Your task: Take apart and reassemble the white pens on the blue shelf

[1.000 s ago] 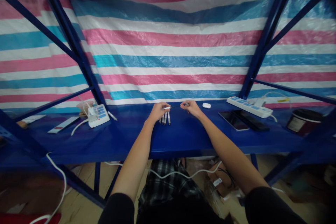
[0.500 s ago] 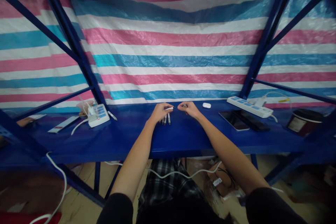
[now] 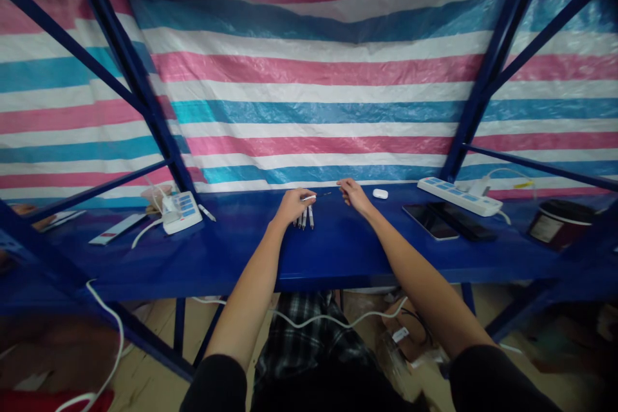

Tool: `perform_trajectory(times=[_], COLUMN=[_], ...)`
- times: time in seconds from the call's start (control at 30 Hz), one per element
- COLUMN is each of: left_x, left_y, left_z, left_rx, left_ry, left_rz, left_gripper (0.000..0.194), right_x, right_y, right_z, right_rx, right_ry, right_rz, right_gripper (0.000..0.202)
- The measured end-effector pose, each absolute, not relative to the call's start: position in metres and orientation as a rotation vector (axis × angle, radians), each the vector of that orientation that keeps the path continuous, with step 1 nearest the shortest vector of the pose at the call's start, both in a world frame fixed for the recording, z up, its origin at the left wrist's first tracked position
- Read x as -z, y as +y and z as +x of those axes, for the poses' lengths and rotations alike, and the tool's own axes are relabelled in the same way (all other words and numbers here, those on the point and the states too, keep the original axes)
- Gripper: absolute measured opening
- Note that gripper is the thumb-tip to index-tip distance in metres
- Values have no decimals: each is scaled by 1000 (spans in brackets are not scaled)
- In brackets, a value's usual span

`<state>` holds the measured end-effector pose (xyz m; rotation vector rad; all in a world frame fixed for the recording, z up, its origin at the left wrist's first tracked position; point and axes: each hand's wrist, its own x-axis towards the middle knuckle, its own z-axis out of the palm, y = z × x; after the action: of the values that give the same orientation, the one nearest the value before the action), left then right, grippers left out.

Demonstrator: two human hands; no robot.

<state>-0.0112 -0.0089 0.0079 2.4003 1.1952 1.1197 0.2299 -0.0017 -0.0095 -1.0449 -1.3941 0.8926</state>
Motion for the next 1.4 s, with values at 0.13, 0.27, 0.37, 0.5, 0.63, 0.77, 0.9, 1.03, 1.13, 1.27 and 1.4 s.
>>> perform_trajectory(times=[0.13,0.27,0.37,0.5,0.63,0.77,0.9,1.03,1.13,1.27,1.4], left_x=[-9,-9,-7,-7,-6,-4,-2,-3,-5,-6,-6], left_y=[-9,-8,-7,-6,-6,-4,-2,-4,-6,-9,-11], left_z=[-13,-13,-13,-14,-14,-14,-14,-12,-11,-8,-5], left_rx=[-1136,-1119,-1131,-1117,-1116,-1117,-1113,-1084,-1060,-1066,-1067], left_ry=[1219,1229,1226,1253,1231,1214,1208,1205,1165,1078,1049], left_rz=[2402,2422,2426,2437,2450,2457,2449,2439,2447,2419,2273], left_gripper=[23,23,22,22,23,23,23,24,26,28,29], right_x=[10,13,15,16,16,16,16,17,16,13,11], right_y=[1,1,3,5,4,2,2,1,-2,-8,-12], right_z=[239,239,239,241,241,239,238,237,233,226,220], right_rx=[-606,-513,-505,-484,-488,-478,-475,-494,-497,-523,-504], right_ry=[-1627,-1693,-1706,-1728,-1751,-1762,-1785,-1797,-1823,-1832,-1861], right_rz=[-1040,-1087,-1082,-1060,-1064,-1064,-1061,-1060,-1049,-1015,-978], right_gripper=[25,23,23,20,21,22,22,23,23,25,25])
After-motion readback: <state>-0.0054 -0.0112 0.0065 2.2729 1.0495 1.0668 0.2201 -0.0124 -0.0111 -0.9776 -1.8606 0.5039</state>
